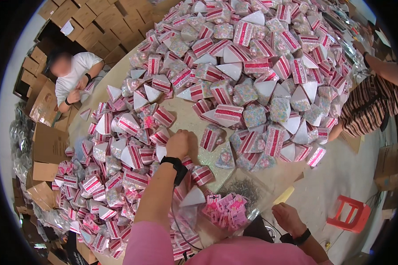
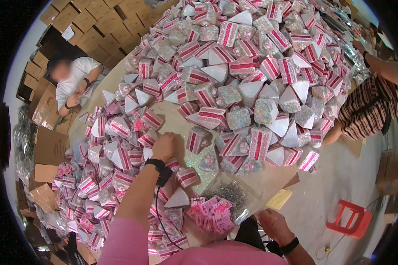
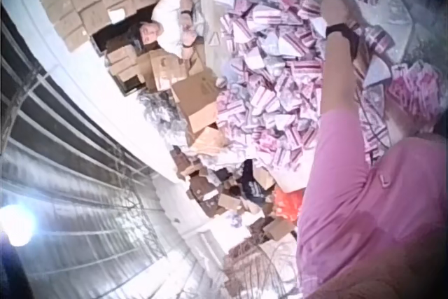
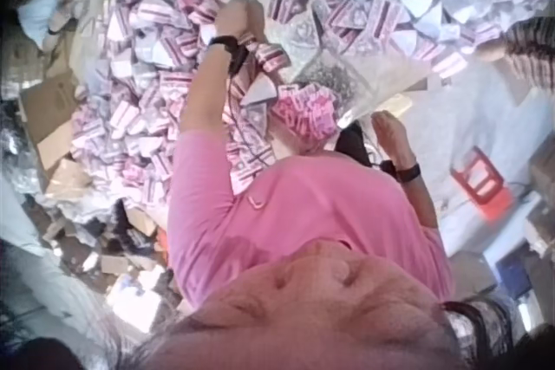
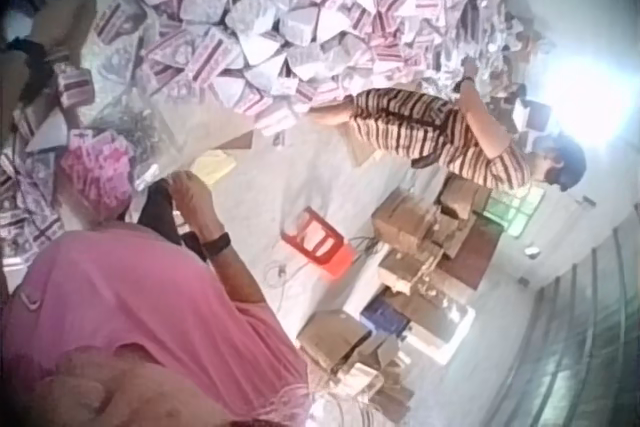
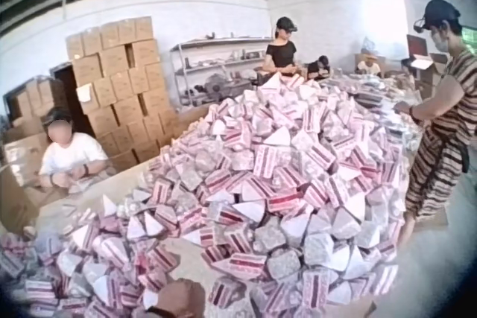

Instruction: The recorder is packaging small pink and white triangular items into larger plastic bags in a manufacturing setting.

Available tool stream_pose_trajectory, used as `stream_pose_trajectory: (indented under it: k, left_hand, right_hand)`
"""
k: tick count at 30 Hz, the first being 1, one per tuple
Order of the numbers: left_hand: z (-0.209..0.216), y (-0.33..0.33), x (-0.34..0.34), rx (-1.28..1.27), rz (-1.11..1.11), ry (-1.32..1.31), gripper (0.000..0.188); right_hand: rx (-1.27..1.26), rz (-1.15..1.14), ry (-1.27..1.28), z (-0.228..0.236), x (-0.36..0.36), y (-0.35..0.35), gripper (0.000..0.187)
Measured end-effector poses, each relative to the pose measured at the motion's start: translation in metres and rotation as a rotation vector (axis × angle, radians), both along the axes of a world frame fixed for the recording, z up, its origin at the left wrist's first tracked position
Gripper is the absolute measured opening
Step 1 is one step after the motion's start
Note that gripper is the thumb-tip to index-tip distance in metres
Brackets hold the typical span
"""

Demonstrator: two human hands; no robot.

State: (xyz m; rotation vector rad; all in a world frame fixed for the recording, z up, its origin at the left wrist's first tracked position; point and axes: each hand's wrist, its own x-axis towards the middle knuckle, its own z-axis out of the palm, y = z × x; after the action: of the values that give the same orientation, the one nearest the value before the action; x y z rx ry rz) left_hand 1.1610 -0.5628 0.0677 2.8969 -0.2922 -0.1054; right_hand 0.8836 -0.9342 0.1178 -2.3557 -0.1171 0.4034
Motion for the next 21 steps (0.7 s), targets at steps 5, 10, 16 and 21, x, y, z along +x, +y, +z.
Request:
stream_pose_trajectory:
  k: [5,10,16,21]
  left_hand:
    - [-0.003,-0.011,-0.013,0.098,0.027,-0.048,0.014]
    - [-0.013,-0.009,-0.012,0.184,0.010,-0.040,0.014]
    - [-0.010,-0.007,-0.008,0.066,0.032,-0.023,0.018]
    - [-0.004,-0.020,-0.006,-0.039,0.144,-0.071,0.018]
  right_hand:
    - [-0.009,0.005,-0.027,-0.005,-0.004,-0.006,0.008]
    - [0.009,-0.036,-0.082,-0.009,-0.004,-0.009,0.008]
    - [-0.020,-0.051,-0.082,-0.023,-0.010,-0.018,0.009]
    - [-0.003,-0.084,-0.045,-0.025,-0.010,-0.019,0.004]
